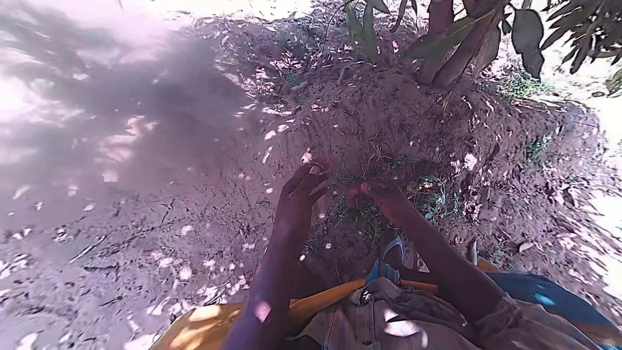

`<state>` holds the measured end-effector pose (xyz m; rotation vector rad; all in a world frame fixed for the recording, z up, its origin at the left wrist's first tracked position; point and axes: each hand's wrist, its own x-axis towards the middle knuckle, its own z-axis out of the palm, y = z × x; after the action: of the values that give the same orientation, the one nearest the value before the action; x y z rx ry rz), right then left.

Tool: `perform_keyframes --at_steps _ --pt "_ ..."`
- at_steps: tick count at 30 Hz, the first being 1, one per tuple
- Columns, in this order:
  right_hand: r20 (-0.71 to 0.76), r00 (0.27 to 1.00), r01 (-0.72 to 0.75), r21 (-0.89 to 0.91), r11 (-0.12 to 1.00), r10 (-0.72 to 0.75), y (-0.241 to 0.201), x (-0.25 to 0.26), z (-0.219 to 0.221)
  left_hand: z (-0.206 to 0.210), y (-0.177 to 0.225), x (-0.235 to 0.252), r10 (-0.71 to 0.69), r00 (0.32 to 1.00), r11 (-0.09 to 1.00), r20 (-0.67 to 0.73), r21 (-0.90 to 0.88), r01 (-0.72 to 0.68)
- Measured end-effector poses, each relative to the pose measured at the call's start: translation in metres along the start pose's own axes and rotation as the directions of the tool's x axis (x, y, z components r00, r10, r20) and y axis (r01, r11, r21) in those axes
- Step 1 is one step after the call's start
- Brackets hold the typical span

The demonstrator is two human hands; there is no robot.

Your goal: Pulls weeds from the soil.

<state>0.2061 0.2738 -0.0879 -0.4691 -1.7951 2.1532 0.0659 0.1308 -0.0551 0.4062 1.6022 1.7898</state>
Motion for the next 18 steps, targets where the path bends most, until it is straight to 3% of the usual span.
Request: perform_keyframes --at_steps 3,5,6,8,9,11,13,14,16,18 --pt "-0.078 0.996 -0.04 -0.08 0.996 0.034 -0.004 0.002 -0.004 -0.009 0.004 0.002 0.092 0.979 0.993 -0.184 -0.051 -0.103" --pt "-0.137 0.989 -0.073 -0.149 0.986 0.052 -0.008 0.003 -0.007 -0.018 0.008 0.004 0.247 0.932 0.968 -0.265 0.104 -0.227" --pt "-0.147 0.987 -0.084 -0.175 0.981 0.059 -0.01 0.004 -0.009 -0.024 0.01 0.004 0.337 0.909 0.933 -0.246 0.216 -0.287" --pt "-0.125 0.99 -0.089 -0.217 0.972 0.063 -0.013 0.003 -0.013 -0.03 0.012 0.003 0.442 0.894 0.825 -0.072 0.423 -0.374" --pt "-0.111 0.991 -0.095 -0.234 0.967 0.071 -0.015 0.002 -0.013 -0.031 0.01 0.002 0.437 0.898 0.771 0.055 0.491 -0.405" --pt "-0.069 0.994 -0.103 -0.249 0.963 0.089 -0.02 0.001 -0.011 -0.025 0.01 -0.002 0.248 0.918 0.686 0.31 0.613 -0.393" --pt "-0.042 0.995 -0.098 -0.191 0.977 0.092 -0.024 -0.003 -0.006 -0.01 0.01 -0.004 -0.046 0.908 0.604 0.417 0.735 -0.307" --pt "-0.04 0.995 -0.09 -0.124 0.988 0.086 -0.024 -0.004 -0.004 -0.005 0.007 -0.004 -0.108 0.901 0.57 0.421 0.768 -0.29" --pt "-0.045 0.998 -0.035 -0.012 0.999 0.034 -0.018 -0.003 -0.006 -0.004 -0.002 -0.004 -0.072 0.925 0.605 0.373 0.754 -0.256" --pt "-0.117 0.993 -0.013 -0.015 1.0 0.011 -0.009 0.002 -0.015 -0.013 -0.007 -0.001 0.106 0.966 0.718 0.236 0.654 -0.238"
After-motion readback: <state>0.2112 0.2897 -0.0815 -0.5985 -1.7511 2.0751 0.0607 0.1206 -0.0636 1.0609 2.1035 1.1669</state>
